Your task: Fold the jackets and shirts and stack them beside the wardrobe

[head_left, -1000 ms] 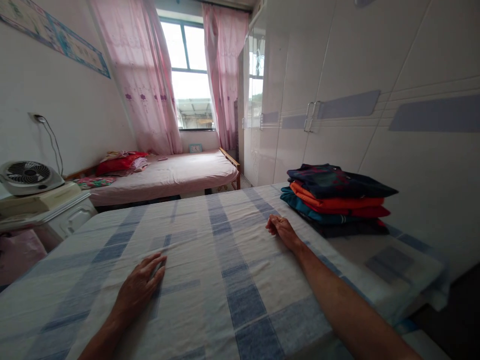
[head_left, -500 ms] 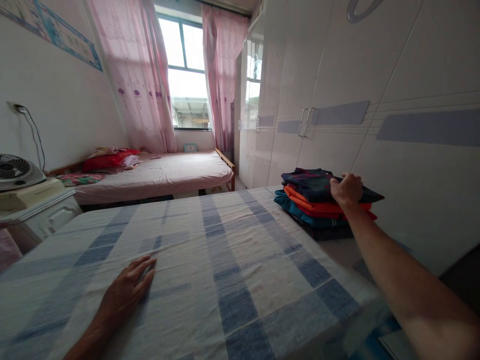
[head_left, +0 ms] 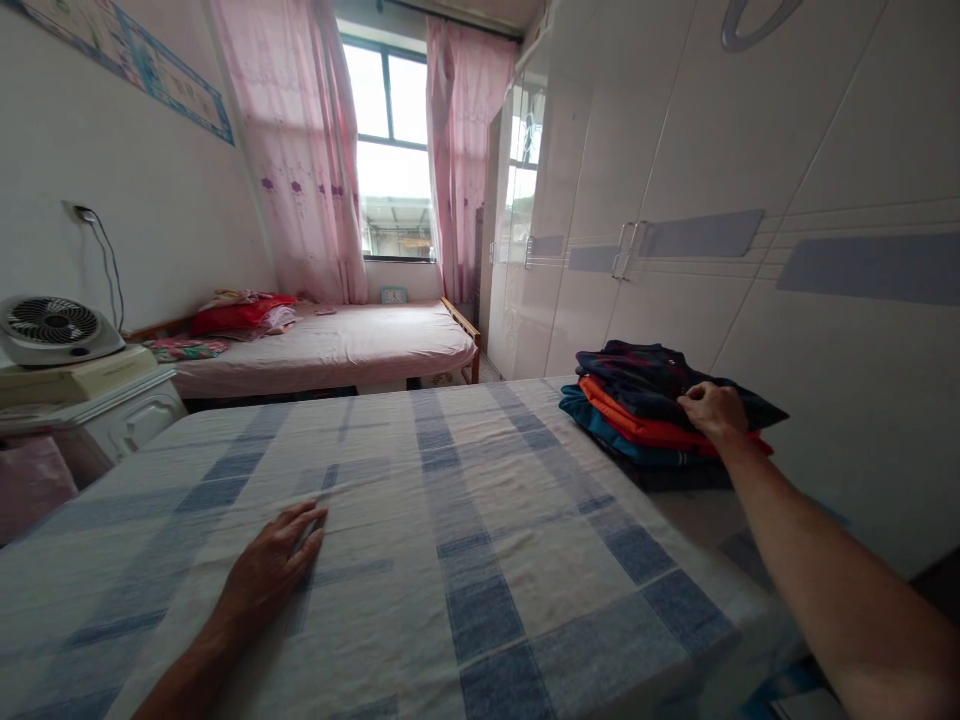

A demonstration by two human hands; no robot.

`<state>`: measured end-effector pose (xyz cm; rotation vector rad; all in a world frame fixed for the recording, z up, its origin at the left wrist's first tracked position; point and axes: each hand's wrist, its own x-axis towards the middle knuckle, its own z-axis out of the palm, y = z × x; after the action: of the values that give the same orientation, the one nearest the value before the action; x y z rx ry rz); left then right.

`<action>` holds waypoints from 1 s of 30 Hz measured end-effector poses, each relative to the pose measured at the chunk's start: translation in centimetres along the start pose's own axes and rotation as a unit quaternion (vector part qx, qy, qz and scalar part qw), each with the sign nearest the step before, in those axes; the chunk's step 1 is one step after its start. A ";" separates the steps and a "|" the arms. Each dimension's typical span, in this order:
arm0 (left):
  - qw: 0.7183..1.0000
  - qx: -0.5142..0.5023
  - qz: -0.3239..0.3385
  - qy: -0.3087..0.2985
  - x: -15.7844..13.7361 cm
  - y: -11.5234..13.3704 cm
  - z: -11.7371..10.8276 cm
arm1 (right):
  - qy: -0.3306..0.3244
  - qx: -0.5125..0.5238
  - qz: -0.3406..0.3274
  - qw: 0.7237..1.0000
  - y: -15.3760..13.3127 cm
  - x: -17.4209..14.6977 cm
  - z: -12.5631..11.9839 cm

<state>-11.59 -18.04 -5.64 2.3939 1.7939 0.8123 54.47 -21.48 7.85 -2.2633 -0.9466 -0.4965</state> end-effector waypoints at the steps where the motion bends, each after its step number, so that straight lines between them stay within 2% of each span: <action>1: 1.000 -0.002 -0.001 0.003 0.0 0.1 -0.1 | 0.002 -0.001 0.008 1.000 -0.1 -0.1 0.1; 4: 1.000 -0.007 -0.006 0.006 -0.1 0.7 -0.3 | -0.017 -0.009 0.039 0.999 -0.3 -0.1 -0.2; 8: 1.000 -0.008 -0.019 0.002 -0.2 1.3 -0.7 | -0.045 -0.023 0.032 0.998 -1.0 -0.6 -0.9; 11: 1.000 -0.009 -0.021 -0.001 -0.2 1.7 -0.8 | 0.008 -0.001 -0.075 0.997 -2.7 -2.4 -0.8; 13: 1.000 -0.008 -0.020 -0.002 -0.3 1.8 -0.9 | 0.056 0.047 -0.155 0.985 -4.9 -4.2 -0.5; 15: 1.000 -0.005 -0.020 -0.004 -0.3 1.9 -0.9 | 0.068 0.110 -0.184 0.975 -8.0 -6.3 -0.5; 17: 1.000 -0.004 -0.020 -0.008 -0.3 1.8 -0.9 | 0.041 0.191 -0.191 0.962 -11.7 -8.8 -1.1; 19: 1.000 -0.004 -0.020 -0.008 -0.3 1.7 -0.8 | -0.028 0.309 -0.233 0.922 -15.6 -11.8 -2.1; 22: 1.000 -0.015 -0.020 -0.005 -0.4 1.7 -0.8 | -0.152 0.418 -0.278 0.851 -20.5 -17.1 -3.7; 24: 0.999 -0.039 -0.022 0.004 -0.6 2.0 -1.0 | -0.271 0.468 -0.315 0.780 -22.6 -20.4 -4.5; 26: 0.997 -0.075 -0.022 0.024 -1.0 2.8 -1.4 | -0.402 0.493 -0.329 0.698 -23.6 -22.8 -4.9; 27: 0.995 -0.094 -0.019 0.038 -1.2 3.4 -1.7 | -0.450 0.496 -0.326 0.667 -23.7 -23.4 -4.8; 28: 0.992 -0.111 -0.015 0.053 -1.6 4.0 -2.1 | -0.473 0.495 -0.320 0.654 -23.6 -23.6 -4.6; 29: 0.989 -0.128 -0.010 0.069 -1.9 4.8 -2.5 | -0.470 0.492 -0.311 0.664 -23.2 -23.4 -4.1; 30: 0.986 -0.143 -0.003 0.084 -2.3 5.6 -2.9 | -0.443 0.488 -0.296 0.691 -22.6 -22.9 -3.4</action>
<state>-8.30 -22.77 -2.12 2.1938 1.6039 1.2126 22.15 -22.82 6.89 -1.0465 -1.8380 0.8331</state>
